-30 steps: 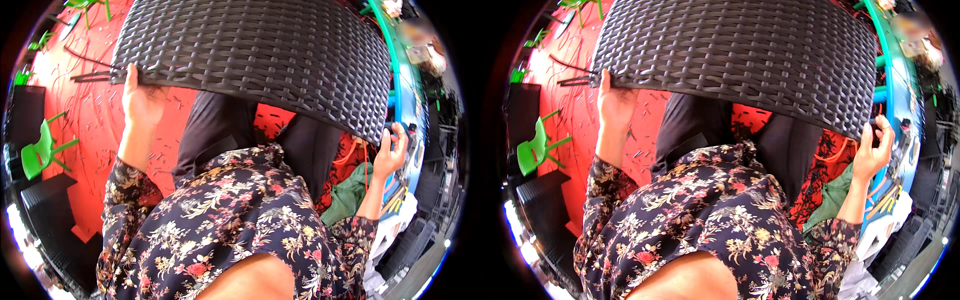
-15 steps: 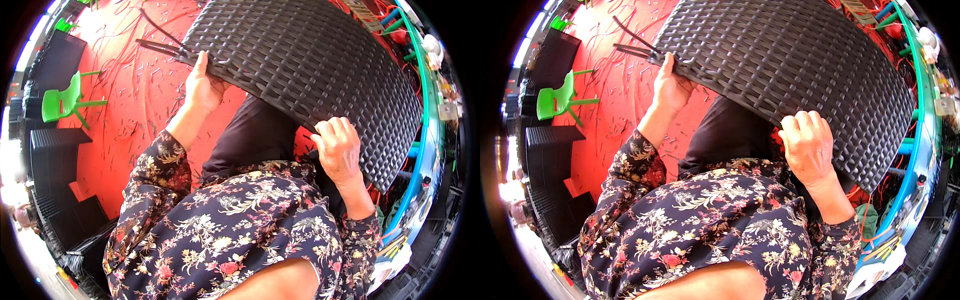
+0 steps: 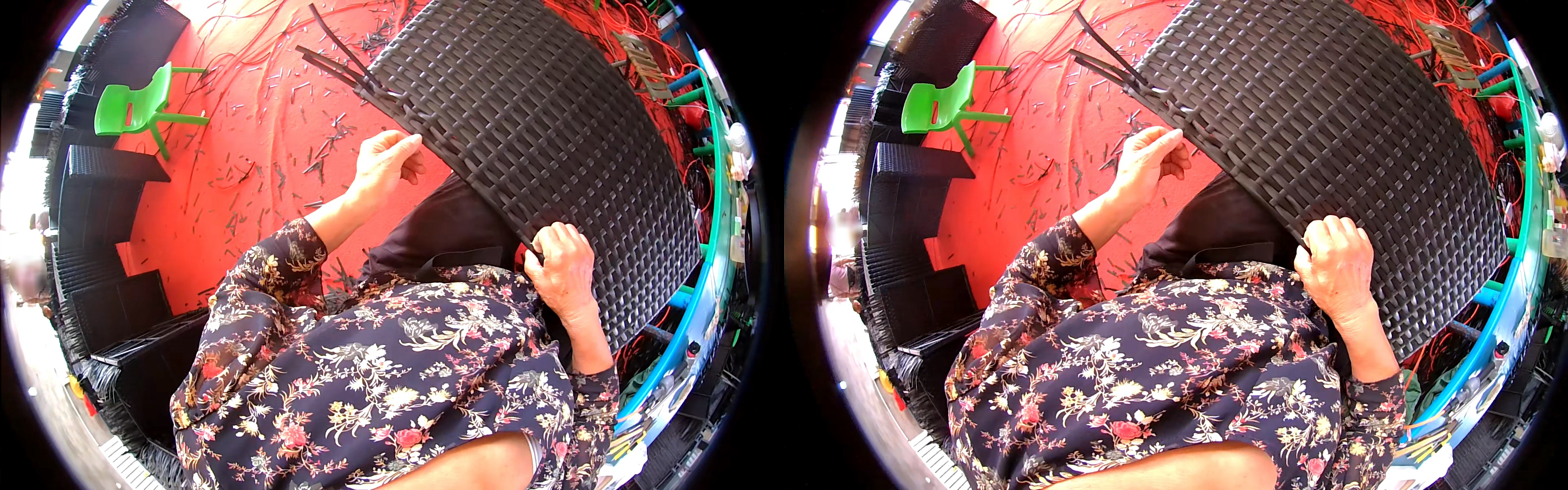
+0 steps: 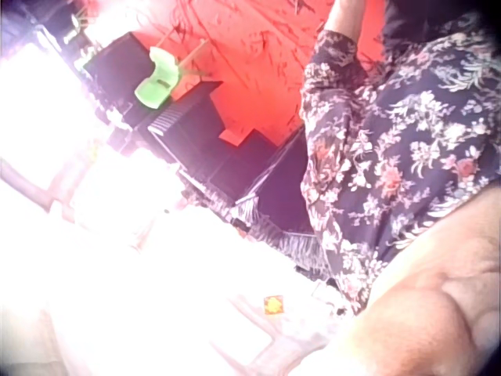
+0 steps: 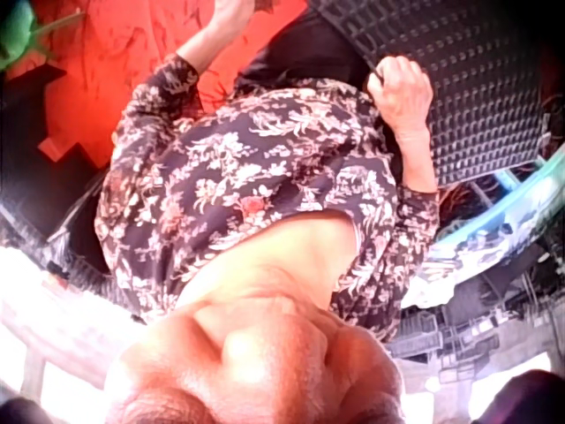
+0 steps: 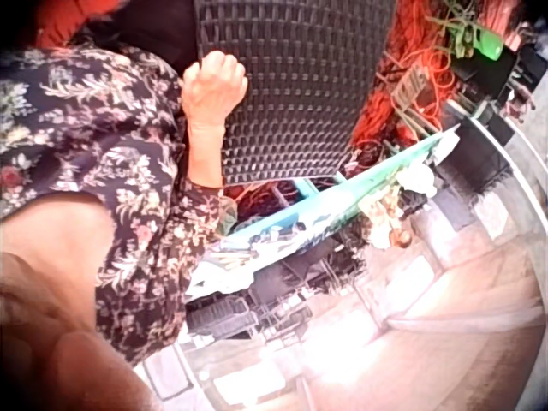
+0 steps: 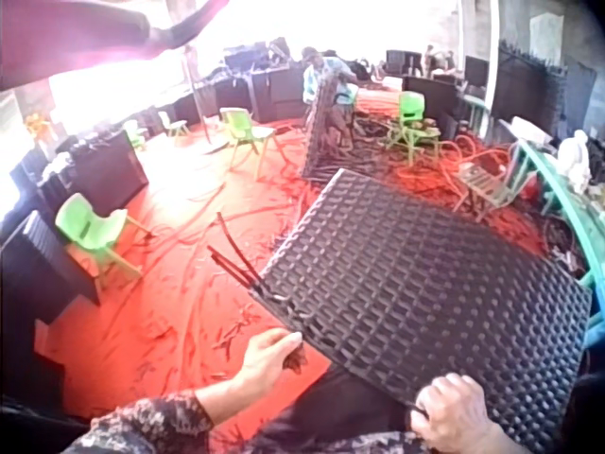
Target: The person sits on the floor and weaves a black plastic strip around the frame of a chair seat. They use pliers to cut the strip and a hammer to secure the end of the weave into the frame.
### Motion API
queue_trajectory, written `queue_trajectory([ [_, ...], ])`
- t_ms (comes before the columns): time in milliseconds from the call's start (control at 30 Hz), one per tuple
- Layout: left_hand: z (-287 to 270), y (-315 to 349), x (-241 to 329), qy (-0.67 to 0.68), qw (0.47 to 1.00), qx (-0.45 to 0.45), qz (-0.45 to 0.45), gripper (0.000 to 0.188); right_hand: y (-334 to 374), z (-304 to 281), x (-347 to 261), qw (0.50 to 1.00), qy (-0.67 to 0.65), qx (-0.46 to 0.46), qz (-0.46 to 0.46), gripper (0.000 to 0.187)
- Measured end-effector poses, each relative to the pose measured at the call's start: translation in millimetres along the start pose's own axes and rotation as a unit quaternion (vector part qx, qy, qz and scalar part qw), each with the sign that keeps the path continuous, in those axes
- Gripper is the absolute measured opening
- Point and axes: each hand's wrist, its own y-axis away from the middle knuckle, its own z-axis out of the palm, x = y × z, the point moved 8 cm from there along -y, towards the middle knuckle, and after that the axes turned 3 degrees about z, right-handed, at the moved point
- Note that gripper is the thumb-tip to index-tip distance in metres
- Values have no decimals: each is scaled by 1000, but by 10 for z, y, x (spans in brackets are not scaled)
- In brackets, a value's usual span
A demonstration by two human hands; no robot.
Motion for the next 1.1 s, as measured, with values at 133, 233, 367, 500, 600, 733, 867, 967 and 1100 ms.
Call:
queue_trajectory([
  [133, 116, 40, 104, -24, 998, 40, -38, 25, 7, -2, -18, 1000, 7, 8, -9, 18],
  [233, 125, 33, 138, -79, 992, 78, -65, 30, 4, 34, -34, 999, 33, 9, -17, 24],
  [367, 184, 68, 78, -129, 986, 48, -90, 34, -27, 55, -5, 1000, 14, 18, -10, 22],
  [500, 96, 37, 9, -74, 994, 56, -51, 31, -64, 53, -56, 999, -18, 29, -31, 23],
  [600, 81, 60, 25, -79, 993, 74, -42, 26, -81, 57, -57, 998, -24, 34, -39, 22],
  [733, 274, 0, 118, -110, 991, 70, -40, 17, -50, 9, 36, 995, -26, 83, -52, 20],
  [867, 652, 128, -12, -157, 977, 44, -141, 15, 114, -32, 69, 992, -56, 97, -51, 17],
  [967, 227, -38, -257, -78, 983, -18, -168, 21, 251, -27, -52, 975, -87, 184, -91, 10],
  [1100, -214, -285, -325, -52, 983, -105, -142, 16, 633, -81, 255, 965, 1, 258, -38, 21],
])
